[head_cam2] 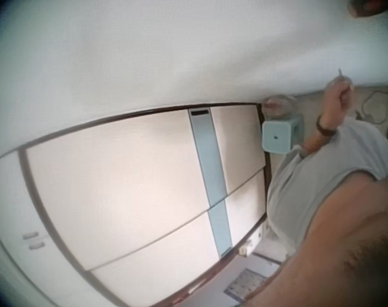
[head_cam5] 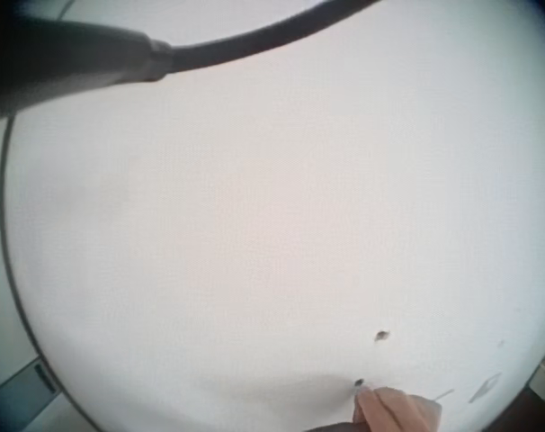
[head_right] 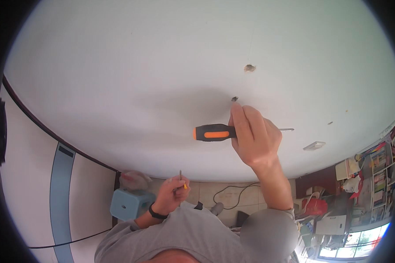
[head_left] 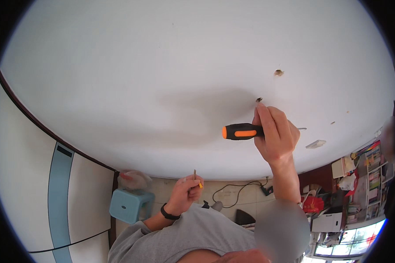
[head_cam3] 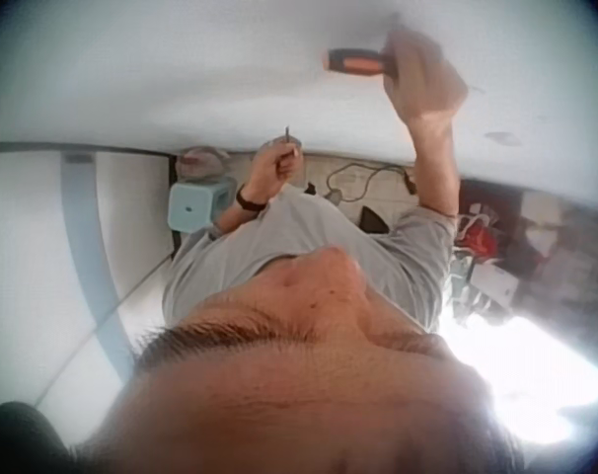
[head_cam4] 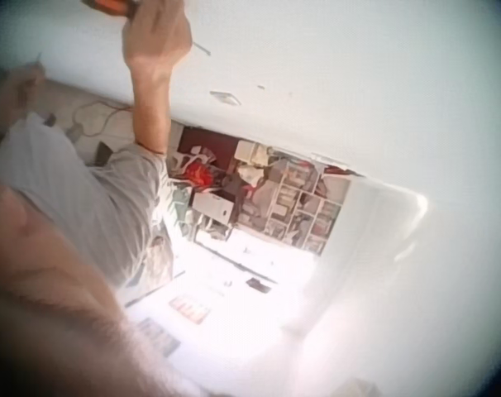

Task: The person inserts yellow plastic wall plugs into pre-drilled holes in the ceiling and then uses a screwdriver to screw them in until flush. The person repeats this process for several holes across the ceiling.

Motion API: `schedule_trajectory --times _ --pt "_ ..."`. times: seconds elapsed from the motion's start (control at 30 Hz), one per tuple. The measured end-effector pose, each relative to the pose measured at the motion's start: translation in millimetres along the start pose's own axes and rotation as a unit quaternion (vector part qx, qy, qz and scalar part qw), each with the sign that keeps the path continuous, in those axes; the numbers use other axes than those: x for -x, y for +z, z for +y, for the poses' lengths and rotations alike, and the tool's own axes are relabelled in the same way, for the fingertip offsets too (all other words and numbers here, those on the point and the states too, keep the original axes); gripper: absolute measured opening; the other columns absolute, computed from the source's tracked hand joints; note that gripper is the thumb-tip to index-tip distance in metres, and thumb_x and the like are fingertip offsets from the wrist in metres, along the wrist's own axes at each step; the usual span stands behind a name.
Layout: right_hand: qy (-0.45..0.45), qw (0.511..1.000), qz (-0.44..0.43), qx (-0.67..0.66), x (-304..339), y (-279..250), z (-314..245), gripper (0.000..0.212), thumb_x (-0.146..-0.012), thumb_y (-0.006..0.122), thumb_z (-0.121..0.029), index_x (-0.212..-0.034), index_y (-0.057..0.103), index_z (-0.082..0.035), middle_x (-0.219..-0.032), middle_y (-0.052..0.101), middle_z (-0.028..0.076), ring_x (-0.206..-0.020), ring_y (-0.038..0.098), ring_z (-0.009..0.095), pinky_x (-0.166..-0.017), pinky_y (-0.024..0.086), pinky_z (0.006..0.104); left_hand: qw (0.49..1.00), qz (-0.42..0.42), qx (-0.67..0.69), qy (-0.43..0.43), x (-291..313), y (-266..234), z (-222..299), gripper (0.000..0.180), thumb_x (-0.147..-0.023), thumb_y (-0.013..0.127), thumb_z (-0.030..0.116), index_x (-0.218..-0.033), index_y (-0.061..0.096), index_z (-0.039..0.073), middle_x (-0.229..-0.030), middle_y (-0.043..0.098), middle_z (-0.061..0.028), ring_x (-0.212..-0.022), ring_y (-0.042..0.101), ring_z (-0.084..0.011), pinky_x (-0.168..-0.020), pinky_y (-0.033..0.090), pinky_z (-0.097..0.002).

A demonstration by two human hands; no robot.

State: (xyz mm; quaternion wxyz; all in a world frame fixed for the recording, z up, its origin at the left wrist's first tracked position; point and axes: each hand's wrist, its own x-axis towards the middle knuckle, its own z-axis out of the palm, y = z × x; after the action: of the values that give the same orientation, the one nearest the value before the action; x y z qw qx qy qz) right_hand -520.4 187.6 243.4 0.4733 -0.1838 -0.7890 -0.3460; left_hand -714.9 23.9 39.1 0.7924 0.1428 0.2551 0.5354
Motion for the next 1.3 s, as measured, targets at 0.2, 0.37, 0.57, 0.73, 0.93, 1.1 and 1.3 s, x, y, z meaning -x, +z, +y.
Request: schedule_trajectory --times 0.2,0.37,0.57,0.73,0.93,1.1,1.3 --pt "-0.001 0.999 -0.052 0.014 -8.9 -8.5 5.1 0.045 -0.052 0.068 0.010 -0.097 0.067 0.003 -0.086 0.060 0.006 -0.051 0.049 0.015 -0.042 0.035 0.0278 1.000 -0.002 0.012 -0.007 1.8 -1.2 3.3 0.013 -0.099 0.055 0.014 -0.094 0.059 0.003 -0.066 0.038 0.0039 -0.057 0.032 -0.0059 -0.051 0.026 -0.0233" --pt "0.027 0.994 -0.105 0.013 -17.8 -16.2 -0.2 0.040 -0.056 0.070 0.010 -0.095 0.065 0.000 -0.087 0.060 0.005 -0.051 0.048 0.017 -0.043 0.037 0.0296 1.000 0.003 0.015 -0.004 2.6 -3.6 4.6 0.013 -0.099 0.055 0.014 -0.094 0.060 0.003 -0.067 0.039 0.0041 -0.057 0.032 -0.0052 -0.052 0.027 -0.0227" --pt "0.055 0.988 -0.145 -0.001 -22.2 -19.9 -0.6 0.039 -0.060 0.070 0.012 -0.095 0.062 -0.002 -0.087 0.060 0.005 -0.052 0.051 0.018 -0.044 0.039 0.0306 1.000 0.001 0.019 -0.005 3.7 -4.1 5.2 0.014 -0.099 0.057 0.015 -0.094 0.062 0.003 -0.067 0.040 0.0057 -0.056 0.031 -0.0039 -0.051 0.026 -0.0223" --pt "0.071 0.989 -0.124 -0.039 -21.3 -19.8 3.5 0.043 -0.058 0.070 0.014 -0.097 0.062 -0.002 -0.086 0.062 0.005 -0.056 0.056 0.018 -0.045 0.042 0.0294 1.000 0.000 0.025 -0.003 4.1 -1.7 3.9 0.014 -0.100 0.057 0.016 -0.094 0.062 0.004 -0.066 0.040 0.0060 -0.055 0.031 -0.0036 -0.051 0.025 -0.0220" --pt "0.085 0.987 -0.121 -0.064 -19.2 -22.6 3.6 0.051 -0.053 0.066 0.016 -0.101 0.062 -0.001 -0.085 0.063 0.005 -0.058 0.058 0.017 -0.046 0.042 0.0284 1.000 0.010 0.021 -0.004 5.0 -0.6 3.2 0.015 -0.100 0.057 0.017 -0.095 0.062 0.004 -0.067 0.039 0.0063 -0.055 0.030 -0.0036 -0.050 0.025 -0.0218" --pt "0.089 0.986 -0.122 -0.071 -14.2 -23.5 4.4 0.054 -0.051 0.065 0.016 -0.103 0.062 0.001 -0.085 0.063 0.006 -0.058 0.059 0.017 -0.047 0.043 0.0278 1.000 0.012 0.018 -0.009 4.5 -3.0 4.0 0.014 -0.099 0.056 0.016 -0.095 0.061 0.004 -0.067 0.040 0.0050 -0.057 0.032 -0.0048 -0.051 0.026 -0.0227" --pt "0.085 0.987 -0.110 -0.081 -14.4 -21.8 2.7 0.053 -0.051 0.065 0.016 -0.103 0.063 0.002 -0.087 0.064 0.007 -0.059 0.060 0.017 -0.048 0.045 0.0278 1.000 0.013 0.015 -0.010 4.6 -3.9 3.8 0.015 -0.100 0.056 0.017 -0.096 0.061 0.004 -0.067 0.039 0.0058 -0.056 0.031 -0.0045 -0.051 0.026 -0.0229"
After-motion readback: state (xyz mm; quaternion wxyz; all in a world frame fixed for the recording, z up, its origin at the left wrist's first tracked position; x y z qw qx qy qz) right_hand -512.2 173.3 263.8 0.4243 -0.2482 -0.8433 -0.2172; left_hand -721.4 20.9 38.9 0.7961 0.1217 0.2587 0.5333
